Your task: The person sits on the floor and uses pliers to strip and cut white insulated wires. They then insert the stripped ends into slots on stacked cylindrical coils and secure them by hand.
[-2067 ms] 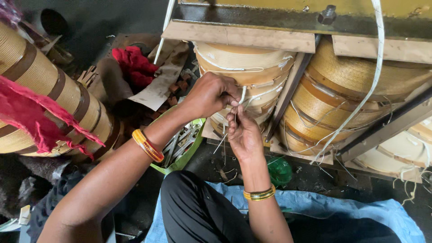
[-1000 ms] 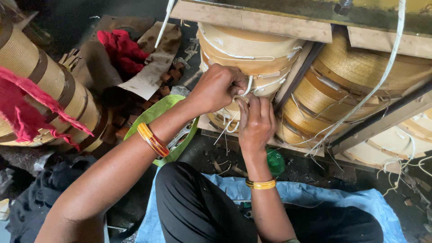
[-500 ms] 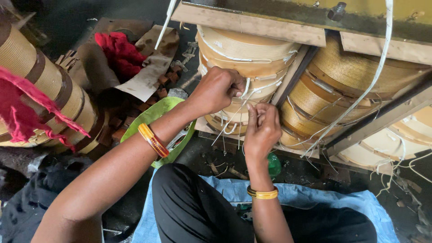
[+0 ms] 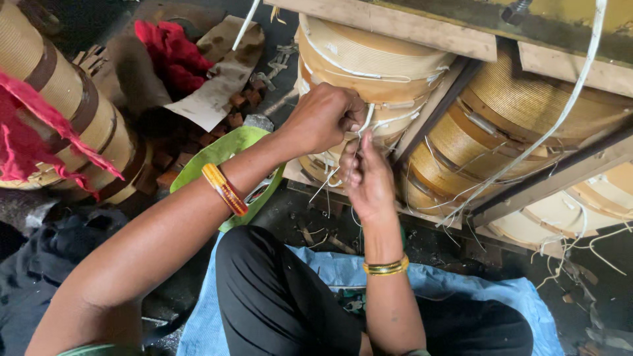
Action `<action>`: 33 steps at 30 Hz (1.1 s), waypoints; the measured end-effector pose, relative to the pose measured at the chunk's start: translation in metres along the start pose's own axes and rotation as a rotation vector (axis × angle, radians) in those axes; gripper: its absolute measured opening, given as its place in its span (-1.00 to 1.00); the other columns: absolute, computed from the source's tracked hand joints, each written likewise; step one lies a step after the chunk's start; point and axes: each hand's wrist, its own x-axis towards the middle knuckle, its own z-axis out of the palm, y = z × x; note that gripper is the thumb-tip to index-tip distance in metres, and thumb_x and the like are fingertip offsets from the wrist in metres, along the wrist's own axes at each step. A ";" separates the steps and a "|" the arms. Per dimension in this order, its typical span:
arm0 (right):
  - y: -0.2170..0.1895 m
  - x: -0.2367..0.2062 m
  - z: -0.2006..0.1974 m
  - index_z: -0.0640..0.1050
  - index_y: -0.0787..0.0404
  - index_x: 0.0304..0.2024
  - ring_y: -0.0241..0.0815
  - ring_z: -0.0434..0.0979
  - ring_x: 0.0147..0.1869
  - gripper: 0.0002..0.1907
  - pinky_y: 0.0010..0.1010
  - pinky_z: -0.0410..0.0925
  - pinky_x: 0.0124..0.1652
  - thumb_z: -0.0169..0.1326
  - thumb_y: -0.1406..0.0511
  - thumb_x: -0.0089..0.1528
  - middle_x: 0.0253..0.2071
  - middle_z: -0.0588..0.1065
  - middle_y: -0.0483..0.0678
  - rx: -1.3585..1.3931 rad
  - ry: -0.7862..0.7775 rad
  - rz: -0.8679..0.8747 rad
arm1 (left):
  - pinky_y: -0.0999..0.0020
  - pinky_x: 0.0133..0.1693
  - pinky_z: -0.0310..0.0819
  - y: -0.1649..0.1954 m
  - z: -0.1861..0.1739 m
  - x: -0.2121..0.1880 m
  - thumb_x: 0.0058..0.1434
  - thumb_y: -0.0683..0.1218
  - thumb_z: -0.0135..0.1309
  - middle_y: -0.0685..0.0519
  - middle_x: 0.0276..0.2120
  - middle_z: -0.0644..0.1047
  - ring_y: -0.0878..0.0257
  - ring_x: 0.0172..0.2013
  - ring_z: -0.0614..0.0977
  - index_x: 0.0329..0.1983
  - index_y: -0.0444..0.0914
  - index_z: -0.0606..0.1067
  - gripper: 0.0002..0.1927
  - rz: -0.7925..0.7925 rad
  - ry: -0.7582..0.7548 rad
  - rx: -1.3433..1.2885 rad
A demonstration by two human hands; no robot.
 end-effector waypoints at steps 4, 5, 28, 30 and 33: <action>-0.006 -0.021 -0.009 0.53 0.22 -0.12 -0.09 0.45 -0.23 -0.82 -0.26 0.32 -0.24 0.17 0.23 0.39 -0.28 0.43 -0.04 -0.453 0.358 -0.408 | 0.12 -0.36 0.45 0.000 0.000 0.000 -0.18 -0.36 0.12 -0.06 -0.43 0.59 -0.01 -0.36 0.65 -0.40 -0.27 0.57 -0.75 0.049 0.031 0.000; -0.005 -0.022 -0.008 0.53 0.22 -0.12 -0.09 0.45 -0.23 -0.82 -0.26 0.32 -0.24 0.17 0.23 0.39 -0.28 0.43 -0.04 -0.561 0.359 -0.502 | 0.12 -0.36 0.45 0.001 0.000 0.001 -0.18 -0.36 0.13 -0.06 -0.43 0.59 -0.01 -0.35 0.64 -0.40 -0.27 0.57 -0.76 0.046 0.033 -0.001; 0.004 0.007 0.003 0.52 0.23 -0.07 -0.04 0.46 -0.18 -0.77 -0.23 0.34 -0.20 0.19 0.23 0.34 -0.23 0.43 0.00 -0.533 0.180 -0.400 | 0.10 -0.36 0.45 0.013 -0.007 0.008 -0.18 -0.28 0.27 -0.05 -0.42 0.59 -0.03 -0.34 0.64 -0.41 -0.25 0.58 -0.78 -0.012 0.029 0.020; 0.006 0.015 0.006 0.52 0.23 -0.06 -0.03 0.47 -0.18 -0.77 -0.23 0.34 -0.20 0.19 0.23 0.34 -0.23 0.42 0.00 -0.355 0.108 -0.251 | 0.09 -0.37 0.45 0.013 -0.007 0.007 -0.21 -0.26 0.30 -0.06 -0.44 0.58 -0.04 -0.36 0.64 -0.44 -0.26 0.56 -0.77 -0.005 0.018 0.032; 0.004 0.020 0.001 0.52 0.23 -0.06 -0.03 0.47 -0.17 -0.76 -0.22 0.34 -0.19 0.19 0.23 0.33 -0.22 0.42 0.01 -0.113 -0.053 -0.053 | 0.10 -0.33 0.47 0.011 -0.004 0.006 -0.19 -0.30 0.22 -0.04 -0.43 0.58 -0.02 -0.33 0.64 -0.43 -0.25 0.55 -0.78 0.012 0.032 0.053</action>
